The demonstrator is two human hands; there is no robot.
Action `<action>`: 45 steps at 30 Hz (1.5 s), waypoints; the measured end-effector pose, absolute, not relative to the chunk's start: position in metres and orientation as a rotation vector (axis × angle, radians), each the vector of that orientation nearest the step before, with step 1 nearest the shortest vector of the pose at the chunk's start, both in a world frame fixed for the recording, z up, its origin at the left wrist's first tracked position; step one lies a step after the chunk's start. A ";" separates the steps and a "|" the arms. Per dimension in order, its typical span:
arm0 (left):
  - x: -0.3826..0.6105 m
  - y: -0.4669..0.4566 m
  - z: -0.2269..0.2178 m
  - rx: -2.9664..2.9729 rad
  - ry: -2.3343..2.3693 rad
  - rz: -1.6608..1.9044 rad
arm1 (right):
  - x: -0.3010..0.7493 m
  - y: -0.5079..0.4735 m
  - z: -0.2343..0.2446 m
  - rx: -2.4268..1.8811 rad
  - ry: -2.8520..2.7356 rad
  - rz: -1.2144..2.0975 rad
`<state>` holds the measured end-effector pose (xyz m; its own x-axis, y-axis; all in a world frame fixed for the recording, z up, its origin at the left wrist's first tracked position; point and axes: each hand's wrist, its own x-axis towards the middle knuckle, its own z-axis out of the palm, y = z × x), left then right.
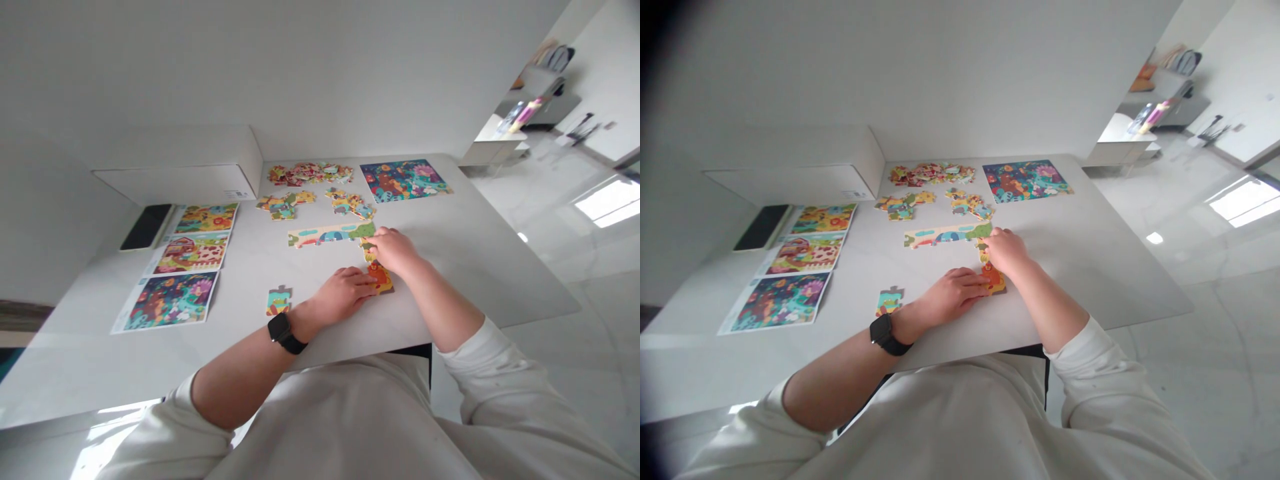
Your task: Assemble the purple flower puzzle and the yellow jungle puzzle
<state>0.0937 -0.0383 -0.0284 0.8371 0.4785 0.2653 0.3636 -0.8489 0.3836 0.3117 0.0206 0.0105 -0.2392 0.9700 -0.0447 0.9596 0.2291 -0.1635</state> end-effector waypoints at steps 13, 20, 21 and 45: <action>0.094 -0.042 -0.027 2.747 0.646 0.511 | 0.290 -0.001 0.024 -2.024 -2.549 0.162; 0.077 -0.032 -0.009 2.636 0.594 0.613 | 0.306 0.017 0.017 -1.946 -2.476 0.237; 0.067 -0.028 0.000 2.594 0.645 0.674 | 0.309 0.019 0.014 -1.920 -2.463 0.244; -0.083 -0.060 0.002 2.494 1.241 0.512 | 0.316 0.032 -0.001 -1.754 -2.152 0.243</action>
<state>-0.0827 -0.0595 0.0024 0.5617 0.8081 0.1773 0.6981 -0.5780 0.4225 0.3162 0.0316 -0.0011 -0.1702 0.9720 0.1618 0.9116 0.2177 -0.3488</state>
